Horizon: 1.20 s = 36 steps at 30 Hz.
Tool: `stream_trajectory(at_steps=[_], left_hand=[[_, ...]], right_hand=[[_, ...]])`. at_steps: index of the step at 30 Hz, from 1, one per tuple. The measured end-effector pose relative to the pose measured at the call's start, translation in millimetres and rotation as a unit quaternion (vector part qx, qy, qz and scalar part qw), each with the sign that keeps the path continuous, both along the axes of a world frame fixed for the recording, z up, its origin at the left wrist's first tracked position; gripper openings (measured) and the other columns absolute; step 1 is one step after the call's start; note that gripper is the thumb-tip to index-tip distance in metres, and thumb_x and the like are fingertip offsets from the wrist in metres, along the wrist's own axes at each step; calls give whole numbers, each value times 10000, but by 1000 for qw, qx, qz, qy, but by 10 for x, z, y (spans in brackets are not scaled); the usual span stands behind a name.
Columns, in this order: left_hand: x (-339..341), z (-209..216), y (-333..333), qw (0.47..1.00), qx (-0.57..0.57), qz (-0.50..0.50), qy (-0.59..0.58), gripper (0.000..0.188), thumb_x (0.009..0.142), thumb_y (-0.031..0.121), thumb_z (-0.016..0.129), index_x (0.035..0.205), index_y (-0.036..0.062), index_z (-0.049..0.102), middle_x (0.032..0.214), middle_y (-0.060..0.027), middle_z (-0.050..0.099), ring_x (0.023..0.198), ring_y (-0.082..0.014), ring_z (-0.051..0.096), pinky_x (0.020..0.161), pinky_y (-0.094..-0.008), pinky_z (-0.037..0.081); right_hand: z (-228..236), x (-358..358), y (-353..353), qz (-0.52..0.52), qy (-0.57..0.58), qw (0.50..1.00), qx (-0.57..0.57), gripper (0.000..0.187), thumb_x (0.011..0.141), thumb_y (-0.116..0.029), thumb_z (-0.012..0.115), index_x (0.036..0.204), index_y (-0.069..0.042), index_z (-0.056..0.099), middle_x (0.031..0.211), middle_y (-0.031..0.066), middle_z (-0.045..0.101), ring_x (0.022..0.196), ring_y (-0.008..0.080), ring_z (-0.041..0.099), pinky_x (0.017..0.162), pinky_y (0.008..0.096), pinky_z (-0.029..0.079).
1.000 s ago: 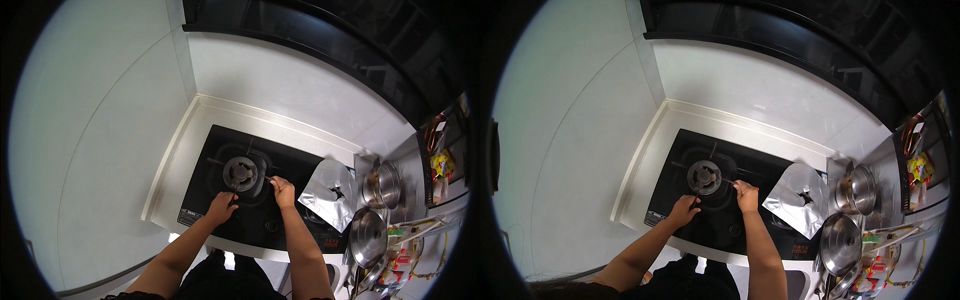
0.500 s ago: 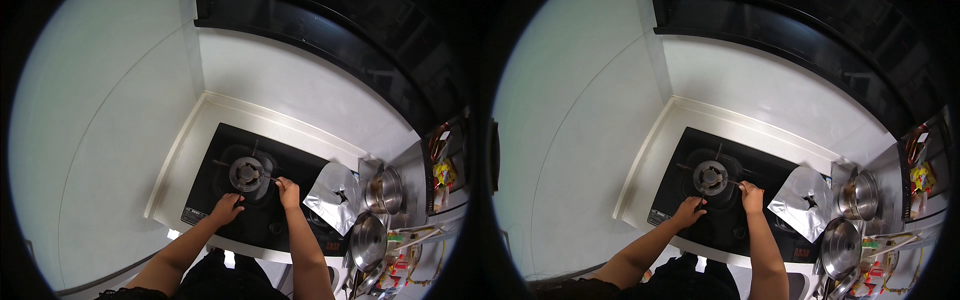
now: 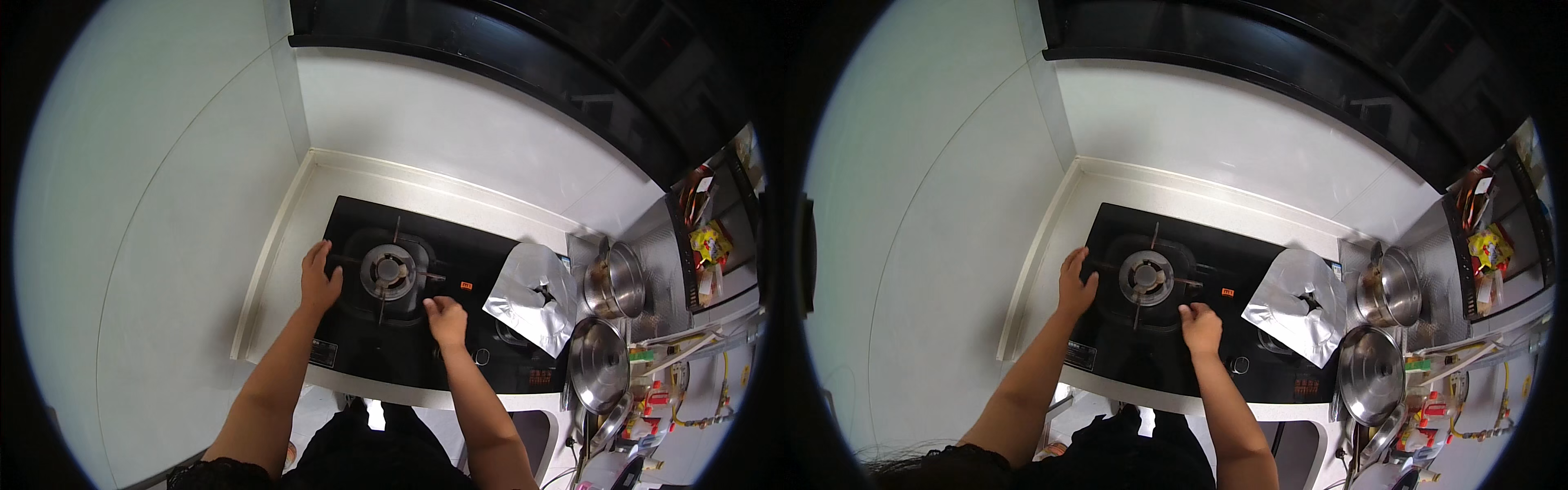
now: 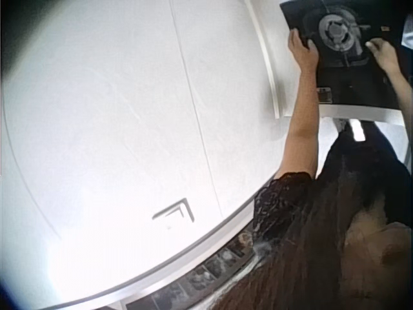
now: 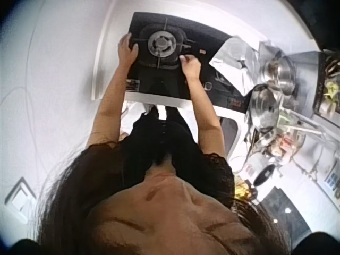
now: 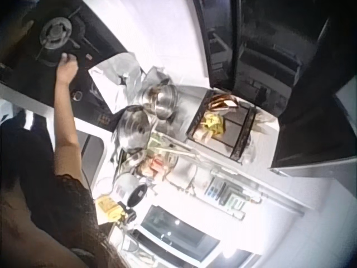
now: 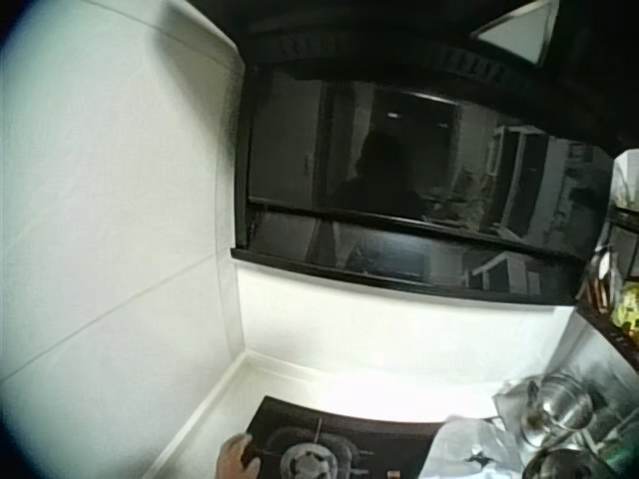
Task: The person washes a cloth under running water at the sink, then wipes the countertop and a rice cooker with the cloth. The person also places aluminum foil on the stovetop and adjusts the gas burner grate.
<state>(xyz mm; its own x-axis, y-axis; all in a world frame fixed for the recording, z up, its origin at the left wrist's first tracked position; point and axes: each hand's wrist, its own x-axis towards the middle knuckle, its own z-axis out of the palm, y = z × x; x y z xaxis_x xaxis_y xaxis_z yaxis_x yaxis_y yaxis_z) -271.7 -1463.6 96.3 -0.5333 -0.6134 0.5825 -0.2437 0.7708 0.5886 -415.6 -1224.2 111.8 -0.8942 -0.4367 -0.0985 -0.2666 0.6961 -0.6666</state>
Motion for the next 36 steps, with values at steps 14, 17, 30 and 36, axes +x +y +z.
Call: stream_trajectory(at_steps=[14,17,30,36], left_hand=[[-115,-422,-458,977,83,-70,-186,348,896,298,600,1206,139,610,964,-176,674,855,-368,640,740,-445,507],[-122,-438,-444,971,98,-39,-215,353,901,299,594,1219,145,601,940,-184,675,823,-377,642,725,-451,508],[320,2,1060,995,40,-87,-37,512,861,196,647,1293,-19,475,1226,-194,552,1125,-372,504,991,-438,377],[326,-239,1167,994,62,-75,-43,200,846,203,677,965,43,687,836,-141,648,802,-315,594,741,-404,474]], right_hand=[[-106,155,-164,-113,-2,992,53,221,729,-198,735,892,-49,723,908,174,691,886,334,667,814,402,530],[-8,183,-230,-130,-18,989,75,204,749,-183,722,905,-51,719,936,164,691,914,331,660,840,402,522],[-126,989,390,60,160,980,-100,461,803,-60,657,1251,-19,552,1235,221,569,1101,375,557,963,403,438],[223,1164,639,59,142,977,-145,447,821,-91,663,1250,-42,552,1230,184,581,1087,363,569,941,390,462]])
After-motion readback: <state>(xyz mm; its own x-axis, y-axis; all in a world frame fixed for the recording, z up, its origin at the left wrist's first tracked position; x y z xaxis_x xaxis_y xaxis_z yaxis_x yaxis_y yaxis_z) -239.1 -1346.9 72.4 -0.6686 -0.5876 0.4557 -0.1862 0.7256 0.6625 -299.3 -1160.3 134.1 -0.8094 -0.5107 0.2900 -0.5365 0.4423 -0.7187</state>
